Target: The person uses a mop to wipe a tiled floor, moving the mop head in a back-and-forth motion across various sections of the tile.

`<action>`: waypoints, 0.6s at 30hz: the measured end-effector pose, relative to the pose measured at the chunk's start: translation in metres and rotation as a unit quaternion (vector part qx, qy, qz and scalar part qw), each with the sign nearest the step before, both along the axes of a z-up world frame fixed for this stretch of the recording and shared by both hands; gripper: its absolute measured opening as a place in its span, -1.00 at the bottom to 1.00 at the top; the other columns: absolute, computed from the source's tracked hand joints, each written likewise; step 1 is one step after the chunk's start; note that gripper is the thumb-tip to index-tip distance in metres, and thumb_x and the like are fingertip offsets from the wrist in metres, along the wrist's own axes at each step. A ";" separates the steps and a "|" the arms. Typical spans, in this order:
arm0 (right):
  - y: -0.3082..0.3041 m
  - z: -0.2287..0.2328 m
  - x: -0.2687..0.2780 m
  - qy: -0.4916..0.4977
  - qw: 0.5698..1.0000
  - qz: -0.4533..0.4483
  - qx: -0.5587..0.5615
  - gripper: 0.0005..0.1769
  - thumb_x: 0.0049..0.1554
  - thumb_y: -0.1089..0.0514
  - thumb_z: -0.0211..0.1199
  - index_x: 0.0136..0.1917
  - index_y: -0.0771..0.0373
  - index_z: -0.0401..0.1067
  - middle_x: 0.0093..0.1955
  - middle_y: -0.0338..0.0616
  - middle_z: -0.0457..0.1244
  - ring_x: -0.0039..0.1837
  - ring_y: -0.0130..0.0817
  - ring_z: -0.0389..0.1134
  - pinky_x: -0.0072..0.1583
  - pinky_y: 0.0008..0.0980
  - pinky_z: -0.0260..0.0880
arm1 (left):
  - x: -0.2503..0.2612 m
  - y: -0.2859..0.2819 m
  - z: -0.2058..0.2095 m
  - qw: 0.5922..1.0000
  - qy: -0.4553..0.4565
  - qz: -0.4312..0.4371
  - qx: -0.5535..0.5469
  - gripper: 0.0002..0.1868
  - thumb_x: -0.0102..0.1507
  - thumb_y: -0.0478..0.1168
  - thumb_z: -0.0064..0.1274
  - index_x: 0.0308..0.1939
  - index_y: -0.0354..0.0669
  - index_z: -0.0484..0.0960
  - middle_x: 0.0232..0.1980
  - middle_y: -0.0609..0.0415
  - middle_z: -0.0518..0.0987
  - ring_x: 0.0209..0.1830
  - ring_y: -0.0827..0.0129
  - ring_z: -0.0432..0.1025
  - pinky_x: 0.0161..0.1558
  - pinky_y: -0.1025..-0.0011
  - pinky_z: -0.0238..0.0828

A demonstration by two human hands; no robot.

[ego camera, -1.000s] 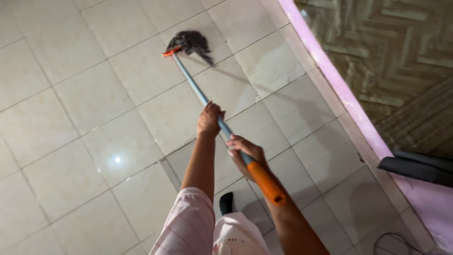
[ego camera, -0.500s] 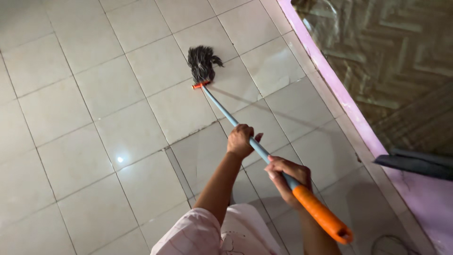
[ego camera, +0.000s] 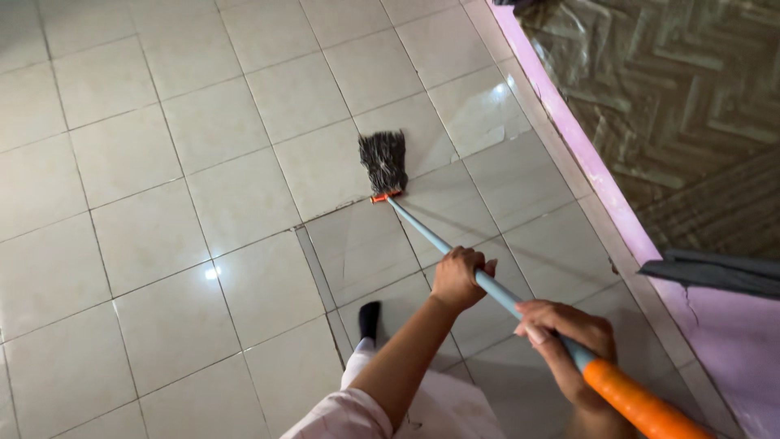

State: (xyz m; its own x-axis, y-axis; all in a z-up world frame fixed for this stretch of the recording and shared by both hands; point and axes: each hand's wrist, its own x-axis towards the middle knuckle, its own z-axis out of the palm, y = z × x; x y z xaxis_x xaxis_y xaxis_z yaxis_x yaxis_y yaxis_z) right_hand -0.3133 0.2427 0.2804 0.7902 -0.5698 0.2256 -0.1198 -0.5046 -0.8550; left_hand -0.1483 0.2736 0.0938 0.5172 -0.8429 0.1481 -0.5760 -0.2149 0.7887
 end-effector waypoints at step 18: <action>0.011 0.000 0.133 -0.059 0.995 -0.044 0.072 -0.85 0.22 0.24 0.16 -0.16 0.34 0.45 -0.15 -0.06 0.45 0.03 -0.32 0.46 -0.09 -0.49 0.38 | 0.143 0.010 0.014 0.997 -0.057 -0.023 -0.048 -0.66 0.33 -0.12 0.02 -0.52 -0.17 0.53 -0.41 -0.02 0.60 -0.30 0.05 0.49 -0.15 0.12 0.50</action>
State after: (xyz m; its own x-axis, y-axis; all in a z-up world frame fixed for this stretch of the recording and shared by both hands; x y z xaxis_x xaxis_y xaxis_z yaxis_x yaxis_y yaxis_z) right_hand -0.1799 0.2539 0.2806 0.7088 -0.6684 0.2255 -0.0524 -0.3687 -0.9281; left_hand -0.0049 0.2839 0.1080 0.4531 -0.8446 0.2851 -0.6712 -0.1128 0.7326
